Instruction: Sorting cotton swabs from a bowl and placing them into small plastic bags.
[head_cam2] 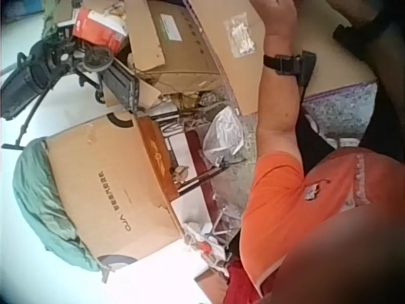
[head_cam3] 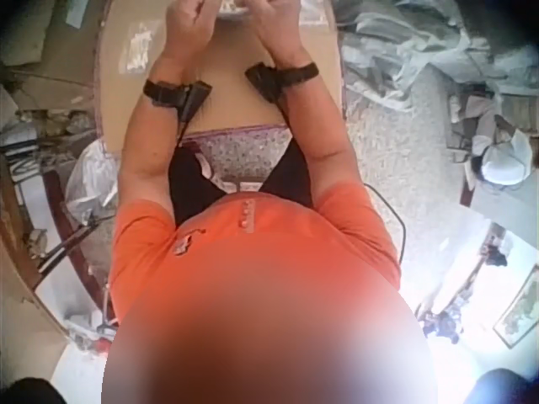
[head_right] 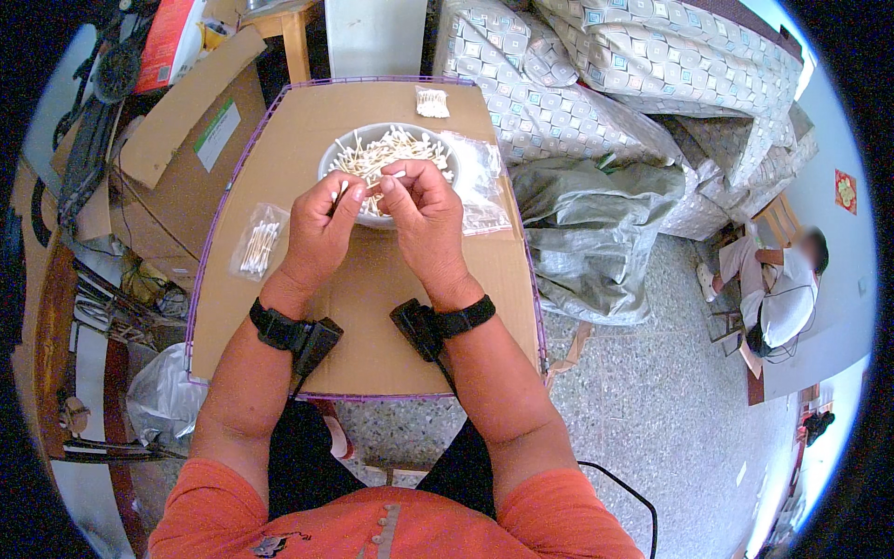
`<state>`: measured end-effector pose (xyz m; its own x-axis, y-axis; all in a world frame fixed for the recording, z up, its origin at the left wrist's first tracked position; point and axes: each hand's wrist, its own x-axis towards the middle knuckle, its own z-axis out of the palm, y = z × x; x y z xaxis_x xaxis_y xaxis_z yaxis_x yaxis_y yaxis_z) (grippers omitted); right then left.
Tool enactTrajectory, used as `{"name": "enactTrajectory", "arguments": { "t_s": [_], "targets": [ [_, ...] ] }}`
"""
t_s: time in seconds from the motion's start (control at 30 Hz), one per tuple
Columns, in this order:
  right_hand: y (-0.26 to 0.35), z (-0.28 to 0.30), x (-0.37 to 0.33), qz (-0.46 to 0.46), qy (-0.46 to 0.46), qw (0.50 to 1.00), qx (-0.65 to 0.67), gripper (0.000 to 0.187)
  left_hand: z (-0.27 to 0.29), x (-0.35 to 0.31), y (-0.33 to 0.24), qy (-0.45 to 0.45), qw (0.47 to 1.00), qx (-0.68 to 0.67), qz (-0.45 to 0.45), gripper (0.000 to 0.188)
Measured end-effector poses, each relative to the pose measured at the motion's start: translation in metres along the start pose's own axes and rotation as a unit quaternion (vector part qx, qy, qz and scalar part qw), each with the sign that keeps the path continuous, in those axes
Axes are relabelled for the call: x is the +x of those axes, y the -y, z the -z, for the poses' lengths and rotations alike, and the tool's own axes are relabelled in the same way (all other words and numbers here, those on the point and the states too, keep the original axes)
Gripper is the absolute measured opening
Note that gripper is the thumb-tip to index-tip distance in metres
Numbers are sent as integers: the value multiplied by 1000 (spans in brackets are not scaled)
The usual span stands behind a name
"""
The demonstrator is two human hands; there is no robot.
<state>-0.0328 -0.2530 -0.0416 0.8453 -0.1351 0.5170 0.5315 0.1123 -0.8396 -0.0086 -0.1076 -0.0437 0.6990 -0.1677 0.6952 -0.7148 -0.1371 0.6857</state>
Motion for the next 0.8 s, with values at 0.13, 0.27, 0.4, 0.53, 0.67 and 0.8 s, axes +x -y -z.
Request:
{"name": "enactTrajectory", "arguments": {
  "t_s": [0.13, 0.27, 0.4, 0.53, 0.67, 0.8],
  "targets": [
    [2, -1, 0, -5, -8, 1000, -1, 9, 0, 0, 0, 1, 1000, 3, 1, 17],
    [3, -1, 0, -4, -11, 1000, -11, 8, 2, 0, -3, 10, 1000, 14, 12, 15],
    [3, -1, 0, 0, -13, 1000, -21, 8, 2, 0, -3, 10, 1000, 12, 12, 15],
    [2, -1, 0, 1, -13, 1000, -19, 8, 1, 0, -4, 7, 1000, 14, 7, 15],
    [0, -1, 0, 0, -10, 1000, -3, 8, 2, 0, -5, 13, 1000, 13, 11, 15],
    [3, -2, -1, 0, -11, 1000, -13, 8, 3, 0, -8, 17, 1000, 14, 20, 15]
  ]
}}
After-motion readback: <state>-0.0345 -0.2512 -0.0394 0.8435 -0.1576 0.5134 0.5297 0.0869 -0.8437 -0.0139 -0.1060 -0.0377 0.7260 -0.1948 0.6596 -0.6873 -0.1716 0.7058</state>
